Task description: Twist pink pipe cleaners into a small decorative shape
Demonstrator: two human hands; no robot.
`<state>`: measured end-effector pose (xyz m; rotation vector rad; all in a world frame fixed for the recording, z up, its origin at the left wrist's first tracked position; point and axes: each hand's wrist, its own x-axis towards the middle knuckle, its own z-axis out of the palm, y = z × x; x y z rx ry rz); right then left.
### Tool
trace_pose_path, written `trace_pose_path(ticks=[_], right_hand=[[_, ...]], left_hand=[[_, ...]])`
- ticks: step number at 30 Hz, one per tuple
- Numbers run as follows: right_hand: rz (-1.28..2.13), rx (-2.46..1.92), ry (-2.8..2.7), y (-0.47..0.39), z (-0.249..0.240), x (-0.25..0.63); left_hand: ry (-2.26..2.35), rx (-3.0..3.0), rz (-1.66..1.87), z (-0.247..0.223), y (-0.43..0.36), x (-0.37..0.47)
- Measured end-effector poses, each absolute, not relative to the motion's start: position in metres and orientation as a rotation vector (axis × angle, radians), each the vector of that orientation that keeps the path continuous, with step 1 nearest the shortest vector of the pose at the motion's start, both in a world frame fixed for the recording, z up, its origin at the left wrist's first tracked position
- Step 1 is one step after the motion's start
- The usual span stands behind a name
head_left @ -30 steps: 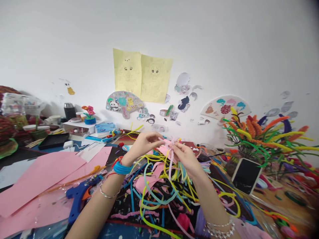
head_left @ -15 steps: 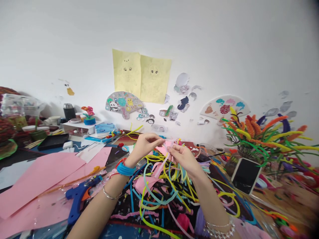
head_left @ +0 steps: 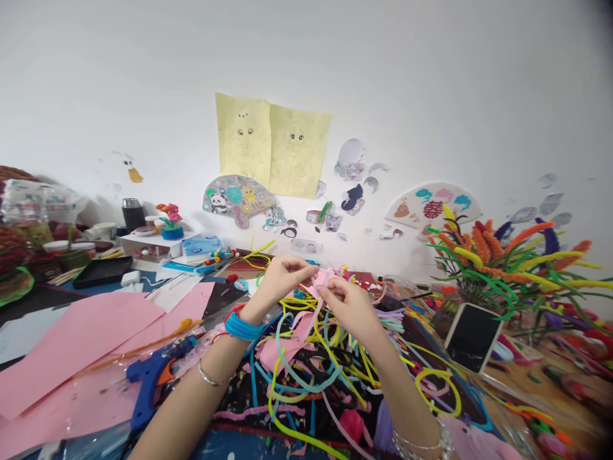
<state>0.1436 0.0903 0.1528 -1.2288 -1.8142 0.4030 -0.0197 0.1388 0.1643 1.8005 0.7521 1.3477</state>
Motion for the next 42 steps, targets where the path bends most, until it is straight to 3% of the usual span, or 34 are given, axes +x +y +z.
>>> trace_pose_path(ticks=[13,20,28,34,39,42], right_hand=[[0.573,-1.154,-1.866,0.089,0.152,0.144],[0.839,-1.029,-1.832,0.091,0.158,0.148],[1.019,-0.998,-1.636,0.098,0.157,0.152],[0.94,-0.955,-1.55,0.106,0.152,0.157],[0.432,-1.088,-1.47,0.111,0.147,0.16],[0.363,-1.014,-1.42,0.112,0.146,0.163]], left_hand=[[0.682,1.952,1.103,0.165,0.135,-0.022],[0.371,1.95,0.85,0.173,0.135,-0.039],[0.531,1.704,1.075,0.155,0.151,-0.027],[0.517,1.413,1.227,0.157,0.154,-0.026],[0.348,1.274,1.212,0.164,0.149,-0.03],[0.278,1.266,1.173,0.166,0.148,-0.032]])
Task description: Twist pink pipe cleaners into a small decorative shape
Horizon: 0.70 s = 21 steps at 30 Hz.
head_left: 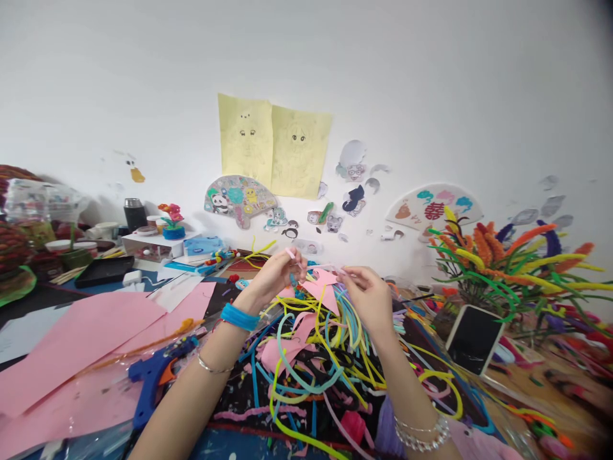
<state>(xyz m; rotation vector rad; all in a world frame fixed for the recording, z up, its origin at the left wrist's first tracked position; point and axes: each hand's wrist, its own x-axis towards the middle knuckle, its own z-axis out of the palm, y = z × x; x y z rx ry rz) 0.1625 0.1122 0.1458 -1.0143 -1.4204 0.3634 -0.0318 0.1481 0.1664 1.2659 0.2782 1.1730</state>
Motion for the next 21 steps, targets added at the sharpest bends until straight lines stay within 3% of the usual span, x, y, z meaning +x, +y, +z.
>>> trace_pose_path(ticks=[8,16,21], right_hand=[[0.412,-0.862,-1.494,0.107,0.154,0.16],[0.399,-0.918,-1.647,0.099,0.158,0.157],[0.784,-0.961,-1.633,0.091,0.162,0.154]], left_hand=[[0.117,1.238,1.038,0.171,0.14,-0.027],[0.118,1.296,1.119,0.171,0.14,-0.025],[0.34,1.738,1.253,0.169,0.139,-0.023]])
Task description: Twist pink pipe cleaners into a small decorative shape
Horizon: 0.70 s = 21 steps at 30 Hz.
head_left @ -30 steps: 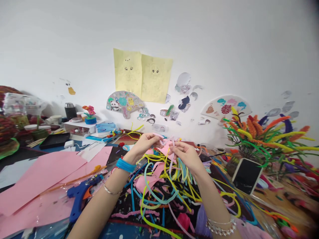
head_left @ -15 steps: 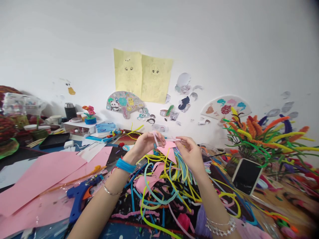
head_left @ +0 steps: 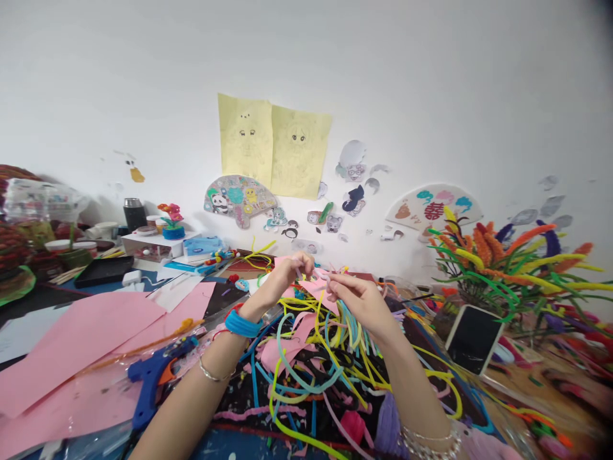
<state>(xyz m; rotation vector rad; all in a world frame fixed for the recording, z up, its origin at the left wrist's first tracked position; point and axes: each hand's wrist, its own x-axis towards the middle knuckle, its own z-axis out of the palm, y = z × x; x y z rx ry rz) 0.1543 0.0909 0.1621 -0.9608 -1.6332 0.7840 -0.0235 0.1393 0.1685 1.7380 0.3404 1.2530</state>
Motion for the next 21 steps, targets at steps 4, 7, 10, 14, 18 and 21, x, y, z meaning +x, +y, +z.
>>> trace_pose_path(ticks=[4,7,10,14,18,21], right_hand=[[1.028,-0.991,-1.472,0.093,0.161,0.154],[1.068,-1.028,-1.396,0.097,0.158,0.153],[1.055,-0.976,-1.329,0.1,0.155,0.151],[0.969,-0.863,-1.182,0.104,0.152,0.15],[0.828,-0.818,-1.147,0.112,0.146,0.155],[0.461,-0.914,-1.25,0.114,0.144,0.16]], left_hand=[[0.515,2.171,1.263,0.169,0.125,-0.021],[0.557,2.289,1.217,0.171,0.116,-0.017],[0.621,2.345,1.242,0.169,0.117,-0.014],[0.756,2.325,1.365,0.164,0.128,-0.013],[0.856,2.16,1.445,0.162,0.136,-0.013],[0.879,1.916,1.467,0.162,0.139,-0.013]])
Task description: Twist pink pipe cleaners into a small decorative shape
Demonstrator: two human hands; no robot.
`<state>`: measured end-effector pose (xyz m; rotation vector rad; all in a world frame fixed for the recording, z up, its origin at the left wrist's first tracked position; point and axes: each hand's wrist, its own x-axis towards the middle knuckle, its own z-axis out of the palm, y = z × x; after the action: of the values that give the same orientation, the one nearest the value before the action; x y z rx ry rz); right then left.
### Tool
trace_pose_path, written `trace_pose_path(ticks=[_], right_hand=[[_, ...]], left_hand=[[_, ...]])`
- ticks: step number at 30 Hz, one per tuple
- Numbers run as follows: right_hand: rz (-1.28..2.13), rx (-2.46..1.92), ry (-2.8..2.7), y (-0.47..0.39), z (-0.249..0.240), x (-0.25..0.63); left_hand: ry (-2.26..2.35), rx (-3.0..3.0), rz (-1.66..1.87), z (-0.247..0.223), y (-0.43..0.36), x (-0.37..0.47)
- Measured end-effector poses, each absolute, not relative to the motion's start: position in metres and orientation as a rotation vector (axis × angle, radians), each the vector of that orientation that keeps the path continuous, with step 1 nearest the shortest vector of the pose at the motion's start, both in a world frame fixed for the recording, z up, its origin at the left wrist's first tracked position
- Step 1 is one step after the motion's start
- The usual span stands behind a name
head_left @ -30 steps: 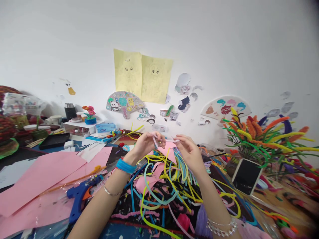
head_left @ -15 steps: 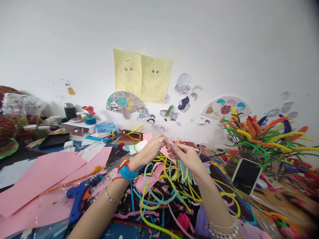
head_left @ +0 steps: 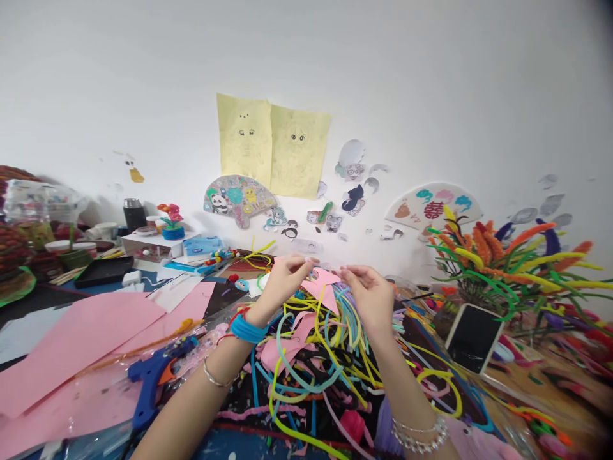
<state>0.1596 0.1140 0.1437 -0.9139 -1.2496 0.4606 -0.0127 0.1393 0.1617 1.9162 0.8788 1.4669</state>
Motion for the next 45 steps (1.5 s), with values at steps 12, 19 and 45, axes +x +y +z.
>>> trace_pose_path(ticks=[12,19,45], right_hand=[[-0.783,-0.601,-1.769,0.103,0.135,0.16],[-0.949,-0.559,-1.711,0.105,0.133,0.16],[-0.651,-0.547,-1.837,0.109,0.13,0.165]], left_hand=[[0.475,1.089,1.3,0.164,0.143,-0.017],[0.541,1.094,1.331,0.165,0.135,-0.009],[0.435,1.285,1.133,0.171,0.127,-0.012]])
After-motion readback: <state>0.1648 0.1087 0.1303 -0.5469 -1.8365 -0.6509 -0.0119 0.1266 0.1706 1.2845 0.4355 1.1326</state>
